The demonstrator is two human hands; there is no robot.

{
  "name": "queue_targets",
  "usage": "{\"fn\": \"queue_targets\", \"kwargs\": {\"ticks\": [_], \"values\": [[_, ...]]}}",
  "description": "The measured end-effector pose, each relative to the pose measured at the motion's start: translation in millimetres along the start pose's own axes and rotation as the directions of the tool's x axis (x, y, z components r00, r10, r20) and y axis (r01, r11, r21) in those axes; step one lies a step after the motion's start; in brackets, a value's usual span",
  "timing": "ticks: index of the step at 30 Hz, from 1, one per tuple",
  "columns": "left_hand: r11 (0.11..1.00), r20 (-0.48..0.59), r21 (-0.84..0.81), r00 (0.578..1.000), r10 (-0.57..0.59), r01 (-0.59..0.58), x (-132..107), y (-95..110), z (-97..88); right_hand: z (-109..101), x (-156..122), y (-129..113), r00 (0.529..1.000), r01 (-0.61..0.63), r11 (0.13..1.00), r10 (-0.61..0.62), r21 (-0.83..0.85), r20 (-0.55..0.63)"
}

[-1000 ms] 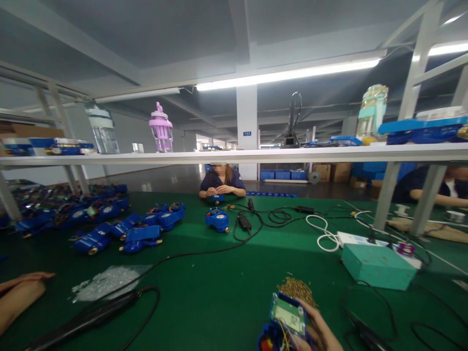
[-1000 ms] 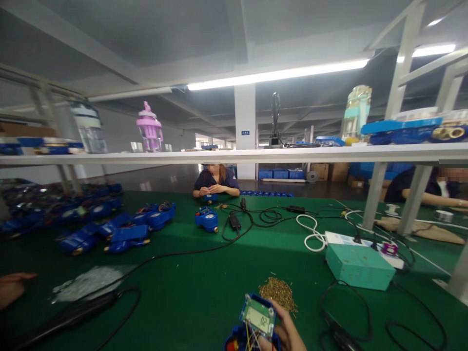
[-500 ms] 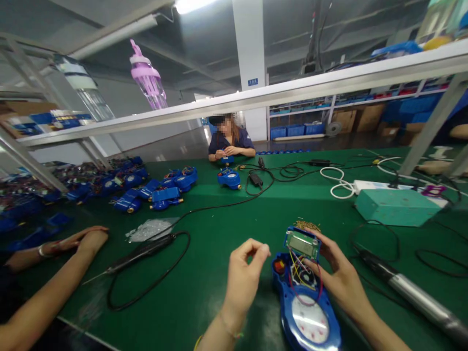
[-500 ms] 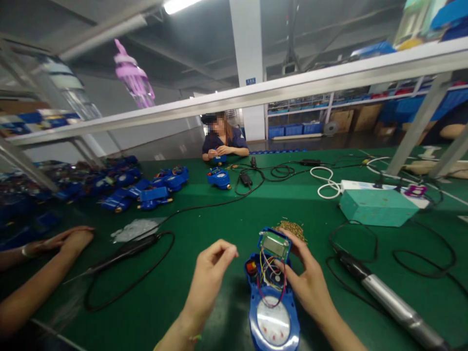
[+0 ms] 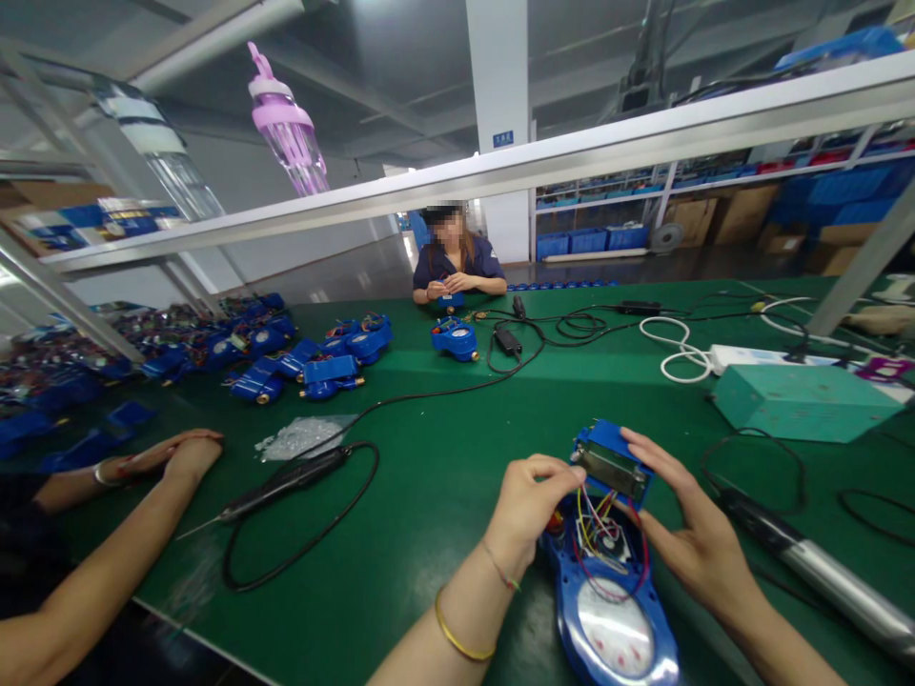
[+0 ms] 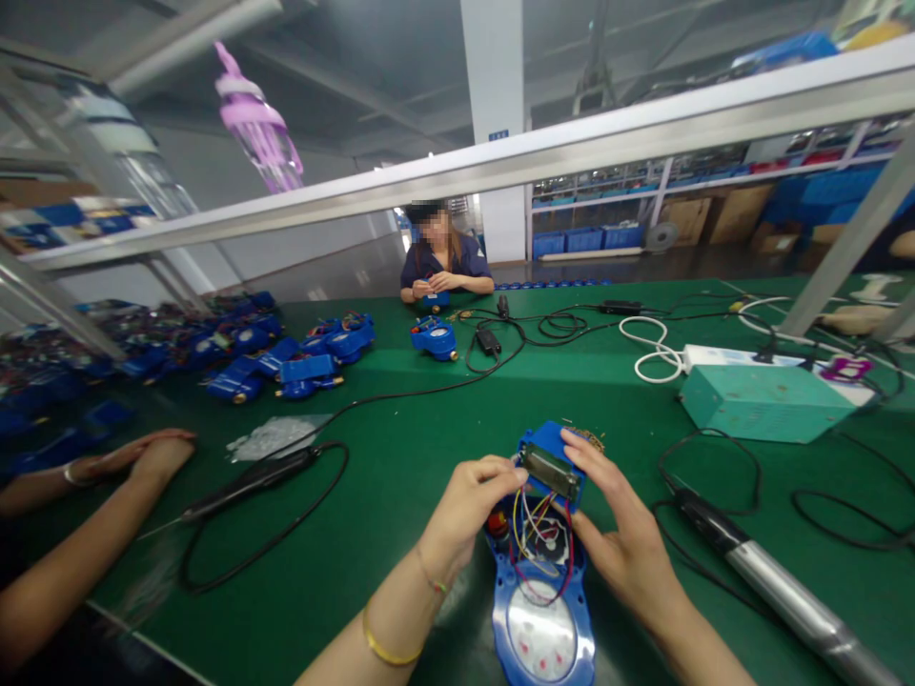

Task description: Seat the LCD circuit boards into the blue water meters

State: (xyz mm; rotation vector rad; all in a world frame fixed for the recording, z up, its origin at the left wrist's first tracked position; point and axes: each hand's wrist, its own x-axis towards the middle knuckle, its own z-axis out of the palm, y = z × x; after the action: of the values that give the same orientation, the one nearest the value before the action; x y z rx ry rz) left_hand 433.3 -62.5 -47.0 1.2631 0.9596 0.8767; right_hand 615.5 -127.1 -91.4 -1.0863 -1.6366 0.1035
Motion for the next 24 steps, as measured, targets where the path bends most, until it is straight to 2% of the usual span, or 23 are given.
{"fn": "queue_targets", "kwargs": {"ticks": [5, 10, 20, 24], "values": [[0.99, 0.107, -0.109, 0.992, -0.074, 0.086, -1.0, 5.3, -0.1, -3.3, 2.7, -1.0, 0.999, 0.039, 0.999, -0.039, -0.006, 0.026], [0.983, 0.153, -0.14, 0.984, -0.094, 0.115, -1.4, 10.4, -0.3, -8.2, 4.4, -3.8, 0.996, 0.074, 0.997, -0.073, -0.022, 0.042], [0.992, 0.125, -0.116, 0.991, -0.04, 0.054, -6.0, 5.7, -0.2, -7.5, 0.9, -2.8, 0.999, 0.032, 0.999, -0.033, 0.015, 0.001], [0.996, 0.15, -0.09, 0.989, 0.005, 0.009, -6.6, 4.8, -0.7, -7.1, 0.4, -2.4, 1.0, 0.002, 0.999, -0.002, 0.043, -0.019]]}}
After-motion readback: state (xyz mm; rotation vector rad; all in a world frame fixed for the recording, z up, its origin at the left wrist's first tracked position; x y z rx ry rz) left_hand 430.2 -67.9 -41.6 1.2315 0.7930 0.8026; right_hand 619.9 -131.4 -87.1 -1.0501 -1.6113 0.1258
